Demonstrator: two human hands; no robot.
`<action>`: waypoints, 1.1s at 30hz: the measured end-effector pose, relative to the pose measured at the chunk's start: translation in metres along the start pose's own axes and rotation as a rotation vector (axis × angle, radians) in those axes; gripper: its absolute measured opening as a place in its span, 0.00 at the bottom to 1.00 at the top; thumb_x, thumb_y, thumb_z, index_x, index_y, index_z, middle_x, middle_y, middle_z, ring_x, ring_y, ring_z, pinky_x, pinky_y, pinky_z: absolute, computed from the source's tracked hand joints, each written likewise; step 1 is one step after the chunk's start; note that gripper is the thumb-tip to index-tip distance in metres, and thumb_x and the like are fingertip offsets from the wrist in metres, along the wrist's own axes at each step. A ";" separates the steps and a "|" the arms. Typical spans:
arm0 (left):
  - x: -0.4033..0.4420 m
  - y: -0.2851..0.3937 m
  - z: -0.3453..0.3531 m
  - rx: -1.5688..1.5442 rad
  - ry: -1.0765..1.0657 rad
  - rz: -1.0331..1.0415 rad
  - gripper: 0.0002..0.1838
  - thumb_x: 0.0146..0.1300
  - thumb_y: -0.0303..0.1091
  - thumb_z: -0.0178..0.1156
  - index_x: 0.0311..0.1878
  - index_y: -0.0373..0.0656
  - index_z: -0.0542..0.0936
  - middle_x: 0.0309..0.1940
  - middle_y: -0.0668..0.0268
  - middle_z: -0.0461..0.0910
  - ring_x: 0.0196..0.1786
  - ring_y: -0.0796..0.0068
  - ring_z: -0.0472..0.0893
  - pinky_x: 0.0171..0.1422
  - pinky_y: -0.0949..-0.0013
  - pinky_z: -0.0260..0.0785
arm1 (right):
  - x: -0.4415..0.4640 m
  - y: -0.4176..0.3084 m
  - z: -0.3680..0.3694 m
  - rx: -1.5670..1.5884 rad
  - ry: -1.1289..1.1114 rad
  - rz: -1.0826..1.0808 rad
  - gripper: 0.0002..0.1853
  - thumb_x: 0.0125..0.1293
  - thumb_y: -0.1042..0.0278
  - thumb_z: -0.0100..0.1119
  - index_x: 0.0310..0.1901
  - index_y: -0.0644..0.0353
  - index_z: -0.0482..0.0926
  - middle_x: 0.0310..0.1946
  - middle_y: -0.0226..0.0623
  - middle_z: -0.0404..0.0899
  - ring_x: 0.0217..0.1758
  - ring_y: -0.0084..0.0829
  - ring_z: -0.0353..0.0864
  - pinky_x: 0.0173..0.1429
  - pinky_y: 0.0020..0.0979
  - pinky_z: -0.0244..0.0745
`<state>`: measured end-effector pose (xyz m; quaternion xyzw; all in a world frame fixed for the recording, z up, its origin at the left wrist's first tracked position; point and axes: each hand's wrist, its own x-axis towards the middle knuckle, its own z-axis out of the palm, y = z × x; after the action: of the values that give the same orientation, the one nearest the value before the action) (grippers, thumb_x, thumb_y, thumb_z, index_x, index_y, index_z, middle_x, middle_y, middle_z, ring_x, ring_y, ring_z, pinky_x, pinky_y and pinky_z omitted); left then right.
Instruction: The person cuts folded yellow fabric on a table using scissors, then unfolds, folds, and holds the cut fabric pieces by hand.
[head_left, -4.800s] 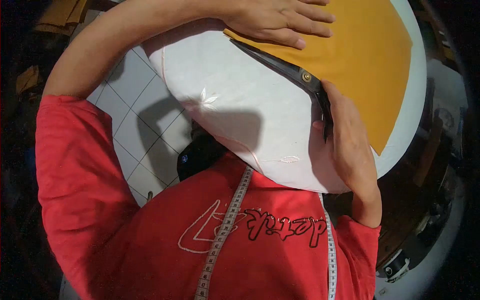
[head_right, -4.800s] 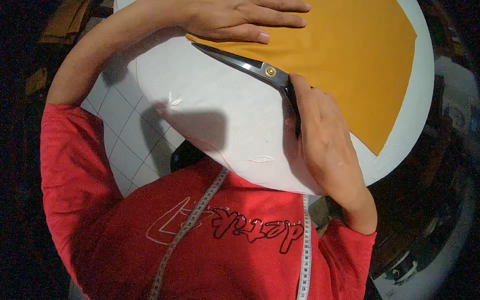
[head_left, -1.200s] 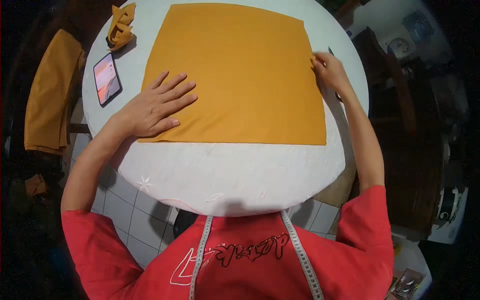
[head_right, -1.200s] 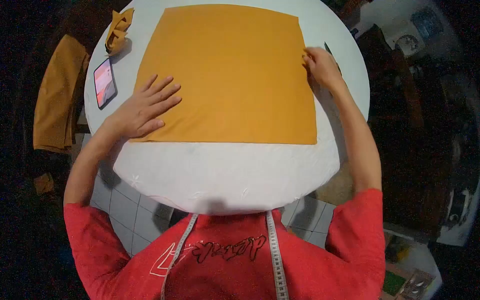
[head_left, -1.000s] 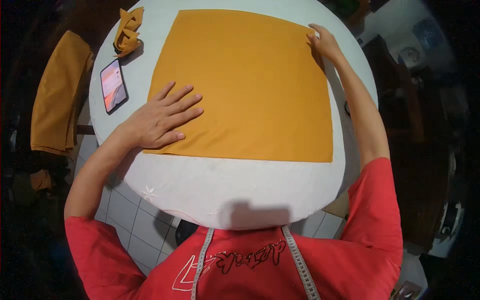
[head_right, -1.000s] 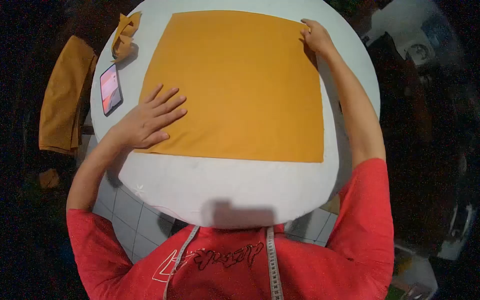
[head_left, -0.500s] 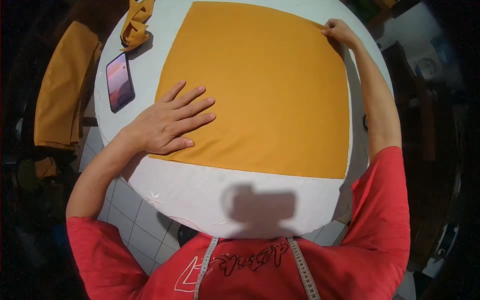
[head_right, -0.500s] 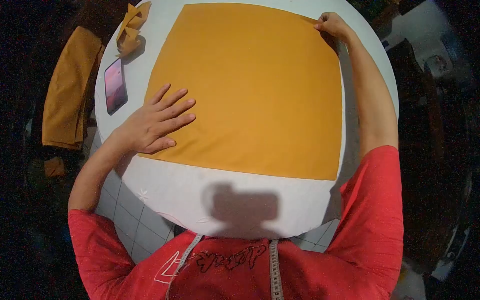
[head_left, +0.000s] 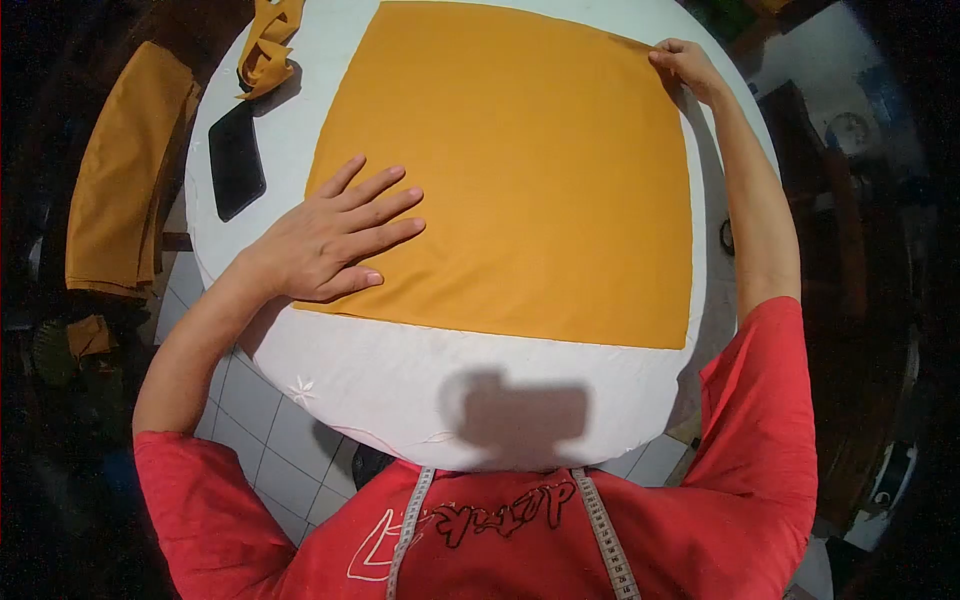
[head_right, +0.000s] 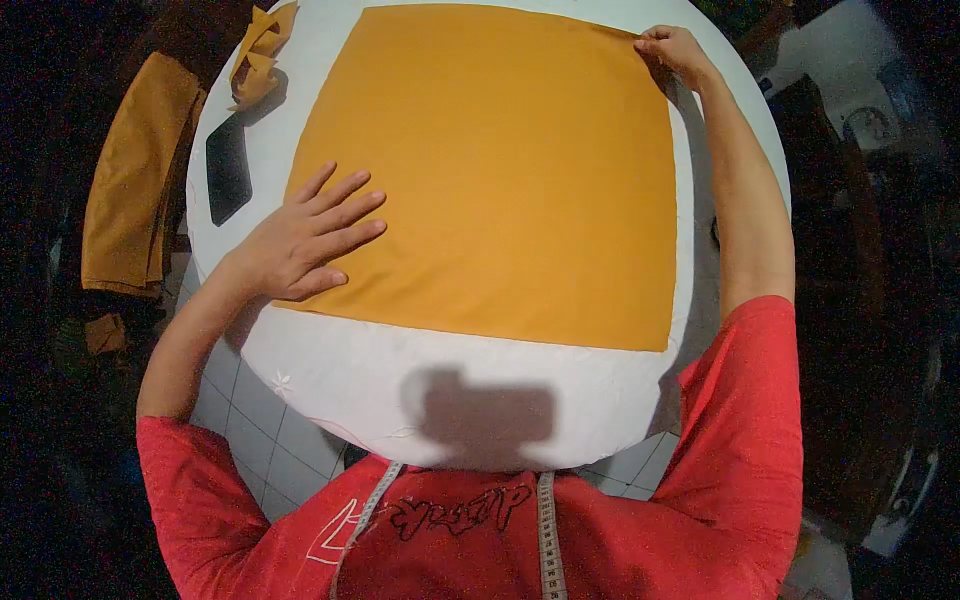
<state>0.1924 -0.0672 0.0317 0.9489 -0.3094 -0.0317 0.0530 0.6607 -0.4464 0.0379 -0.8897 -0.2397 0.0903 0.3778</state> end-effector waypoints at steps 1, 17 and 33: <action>-0.001 0.000 0.000 -0.001 -0.001 -0.006 0.34 0.81 0.62 0.39 0.82 0.59 0.65 0.85 0.67 0.56 0.88 0.56 0.50 0.90 0.41 0.33 | 0.000 0.000 0.000 0.021 0.023 -0.010 0.08 0.70 0.64 0.71 0.42 0.60 0.88 0.35 0.32 0.86 0.38 0.24 0.82 0.47 0.27 0.75; 0.000 0.003 0.000 0.004 0.005 -0.008 0.33 0.81 0.61 0.38 0.83 0.60 0.64 0.85 0.67 0.56 0.88 0.56 0.49 0.90 0.40 0.33 | -0.012 -0.002 -0.002 0.230 -0.011 0.046 0.09 0.73 0.65 0.68 0.48 0.61 0.87 0.37 0.34 0.87 0.36 0.24 0.83 0.41 0.25 0.76; 0.004 0.001 -0.007 -0.052 0.029 -0.048 0.36 0.78 0.62 0.47 0.81 0.54 0.66 0.83 0.65 0.62 0.87 0.55 0.53 0.90 0.41 0.36 | -0.043 -0.042 0.011 -0.049 0.116 -0.274 0.11 0.72 0.75 0.62 0.52 0.62 0.88 0.42 0.36 0.90 0.41 0.30 0.86 0.50 0.27 0.80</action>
<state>0.1958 -0.0698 0.0390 0.9547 -0.2849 -0.0274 0.0813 0.6049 -0.4354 0.0592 -0.8614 -0.3389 -0.0194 0.3778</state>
